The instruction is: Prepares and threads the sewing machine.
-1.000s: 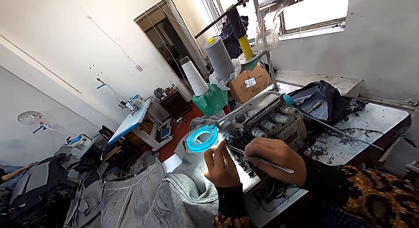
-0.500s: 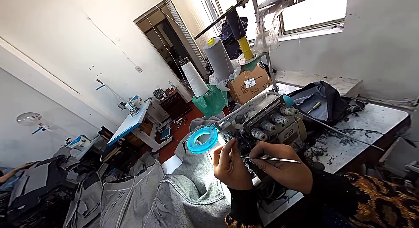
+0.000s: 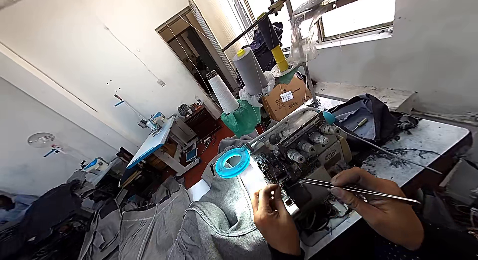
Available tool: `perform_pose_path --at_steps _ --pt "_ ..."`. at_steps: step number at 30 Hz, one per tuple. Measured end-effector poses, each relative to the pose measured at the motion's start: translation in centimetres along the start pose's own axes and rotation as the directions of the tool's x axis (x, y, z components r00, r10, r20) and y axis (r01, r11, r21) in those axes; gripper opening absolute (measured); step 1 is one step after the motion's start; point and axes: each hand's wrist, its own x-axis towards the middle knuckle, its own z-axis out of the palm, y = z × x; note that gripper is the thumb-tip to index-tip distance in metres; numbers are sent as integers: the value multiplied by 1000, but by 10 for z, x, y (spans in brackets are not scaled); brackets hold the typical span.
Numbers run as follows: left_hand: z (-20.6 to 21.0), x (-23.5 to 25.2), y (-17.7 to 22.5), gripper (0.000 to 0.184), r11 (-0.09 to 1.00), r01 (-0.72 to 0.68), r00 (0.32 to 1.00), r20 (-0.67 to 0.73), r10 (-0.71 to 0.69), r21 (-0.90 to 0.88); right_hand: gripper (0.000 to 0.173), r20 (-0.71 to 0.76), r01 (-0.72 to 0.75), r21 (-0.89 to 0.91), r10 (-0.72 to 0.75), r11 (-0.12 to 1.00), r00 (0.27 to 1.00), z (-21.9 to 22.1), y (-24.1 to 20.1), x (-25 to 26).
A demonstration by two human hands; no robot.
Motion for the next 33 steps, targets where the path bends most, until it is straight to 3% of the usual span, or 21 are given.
perform_pose_path --at_steps 10,20,25,33 --pt "7 10 -1 8 992 -128 989 -76 127 -8 16 -10 14 10 -13 1000 1000 6 -4 4" --pt "6 4 2 9 998 -68 997 -30 68 -8 17 -32 13 -1 -13 1000 999 9 -6 9" --pt "4 11 -1 25 994 -108 992 -72 107 -10 18 -24 23 5 -23 1000 999 9 -5 9" --pt "4 30 -9 17 991 -81 985 -140 96 110 17 5 55 24 -55 998 998 14 -7 14"
